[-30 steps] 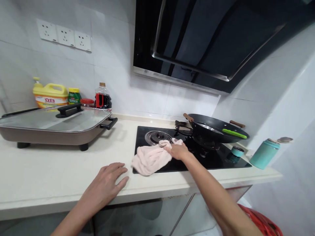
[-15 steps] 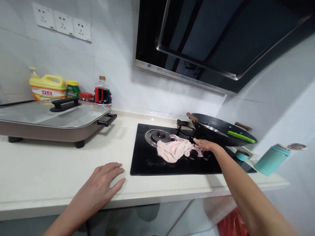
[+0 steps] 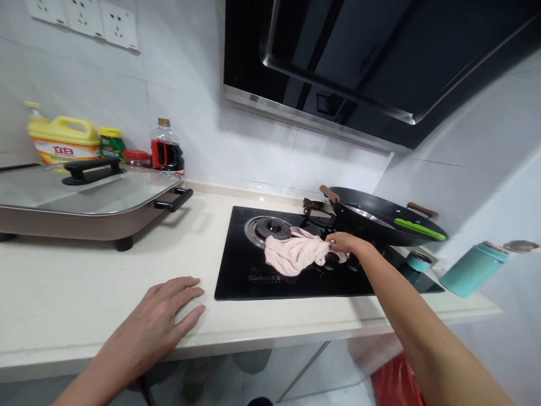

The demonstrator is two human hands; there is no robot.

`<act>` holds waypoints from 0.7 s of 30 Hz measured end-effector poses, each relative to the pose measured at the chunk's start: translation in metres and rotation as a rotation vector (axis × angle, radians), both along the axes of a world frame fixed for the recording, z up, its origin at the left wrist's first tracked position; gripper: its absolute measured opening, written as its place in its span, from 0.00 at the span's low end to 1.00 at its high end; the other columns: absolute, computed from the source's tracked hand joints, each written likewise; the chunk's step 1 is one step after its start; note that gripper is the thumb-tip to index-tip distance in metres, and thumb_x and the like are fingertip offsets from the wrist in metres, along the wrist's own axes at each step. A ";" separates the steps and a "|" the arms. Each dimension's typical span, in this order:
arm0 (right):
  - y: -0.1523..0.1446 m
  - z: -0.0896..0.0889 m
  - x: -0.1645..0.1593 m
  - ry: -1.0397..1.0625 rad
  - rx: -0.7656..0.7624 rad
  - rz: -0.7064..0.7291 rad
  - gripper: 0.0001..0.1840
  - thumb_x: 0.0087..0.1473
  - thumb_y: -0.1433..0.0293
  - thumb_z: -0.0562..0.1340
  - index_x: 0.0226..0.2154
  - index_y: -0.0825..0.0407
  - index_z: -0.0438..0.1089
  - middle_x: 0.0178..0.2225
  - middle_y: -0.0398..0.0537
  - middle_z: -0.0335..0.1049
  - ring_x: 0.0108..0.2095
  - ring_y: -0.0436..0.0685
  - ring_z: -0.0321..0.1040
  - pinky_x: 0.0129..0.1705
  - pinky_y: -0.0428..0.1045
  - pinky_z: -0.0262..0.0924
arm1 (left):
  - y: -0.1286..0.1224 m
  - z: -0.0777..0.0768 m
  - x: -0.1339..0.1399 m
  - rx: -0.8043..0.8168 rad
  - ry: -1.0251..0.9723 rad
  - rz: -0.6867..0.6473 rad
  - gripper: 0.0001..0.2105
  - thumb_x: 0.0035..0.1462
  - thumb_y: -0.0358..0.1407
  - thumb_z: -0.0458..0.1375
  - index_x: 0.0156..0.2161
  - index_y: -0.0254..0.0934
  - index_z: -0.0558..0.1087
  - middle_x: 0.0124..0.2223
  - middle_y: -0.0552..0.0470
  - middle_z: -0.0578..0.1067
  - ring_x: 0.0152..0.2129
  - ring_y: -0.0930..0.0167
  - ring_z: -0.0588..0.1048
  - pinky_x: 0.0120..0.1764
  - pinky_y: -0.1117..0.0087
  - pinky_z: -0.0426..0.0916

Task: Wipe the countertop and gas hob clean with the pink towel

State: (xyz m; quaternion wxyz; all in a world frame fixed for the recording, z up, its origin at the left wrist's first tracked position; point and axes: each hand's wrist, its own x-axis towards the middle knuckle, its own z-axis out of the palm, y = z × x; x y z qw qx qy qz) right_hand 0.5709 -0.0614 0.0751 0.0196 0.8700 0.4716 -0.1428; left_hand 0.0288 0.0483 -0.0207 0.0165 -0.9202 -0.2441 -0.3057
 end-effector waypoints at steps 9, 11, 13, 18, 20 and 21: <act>-0.089 -0.005 0.050 -0.225 -0.025 -0.173 0.11 0.64 0.63 0.62 0.34 0.52 0.75 0.32 0.47 0.75 0.34 0.55 0.73 0.41 0.52 0.68 | 0.004 -0.003 0.001 -0.103 -0.029 0.012 0.23 0.63 0.57 0.55 0.50 0.46 0.81 0.56 0.48 0.80 0.53 0.58 0.78 0.57 0.56 0.71; -0.118 -0.011 0.050 -0.261 0.031 -0.171 0.10 0.62 0.68 0.60 0.33 0.50 0.76 0.30 0.48 0.75 0.35 0.58 0.73 0.41 0.52 0.65 | 0.005 -0.004 0.001 -0.109 -0.035 0.010 0.24 0.62 0.58 0.55 0.50 0.46 0.81 0.56 0.49 0.80 0.54 0.57 0.77 0.58 0.56 0.70; -0.144 -0.022 0.044 -0.306 0.099 -0.155 0.11 0.60 0.71 0.58 0.36 0.49 0.77 0.31 0.49 0.75 0.37 0.60 0.74 0.44 0.51 0.63 | 0.005 -0.005 0.002 -0.106 -0.039 0.011 0.24 0.62 0.59 0.55 0.50 0.46 0.81 0.56 0.49 0.80 0.54 0.57 0.77 0.58 0.56 0.70; -0.186 -0.057 0.014 -0.423 0.223 -0.116 0.16 0.61 0.73 0.52 0.39 0.54 0.77 0.40 0.58 0.71 0.39 0.59 0.70 0.48 0.52 0.61 | 0.004 -0.006 0.004 -0.079 -0.018 0.005 0.24 0.63 0.58 0.54 0.52 0.46 0.81 0.57 0.49 0.80 0.55 0.57 0.76 0.59 0.55 0.68; -0.191 -0.068 -0.001 -0.464 0.263 -0.089 0.15 0.61 0.72 0.54 0.37 0.54 0.77 0.48 0.62 0.69 0.44 0.62 0.68 0.52 0.54 0.61 | 0.004 -0.007 0.004 -0.062 -0.013 -0.006 0.24 0.64 0.57 0.54 0.52 0.46 0.80 0.57 0.48 0.79 0.55 0.57 0.76 0.59 0.54 0.68; -0.191 -0.072 -0.009 -0.486 0.301 -0.054 0.14 0.61 0.72 0.55 0.37 0.53 0.76 0.52 0.63 0.67 0.47 0.63 0.66 0.53 0.55 0.60 | 0.004 -0.007 0.004 -0.055 -0.010 -0.008 0.23 0.64 0.57 0.54 0.52 0.46 0.80 0.57 0.48 0.79 0.55 0.57 0.75 0.59 0.54 0.67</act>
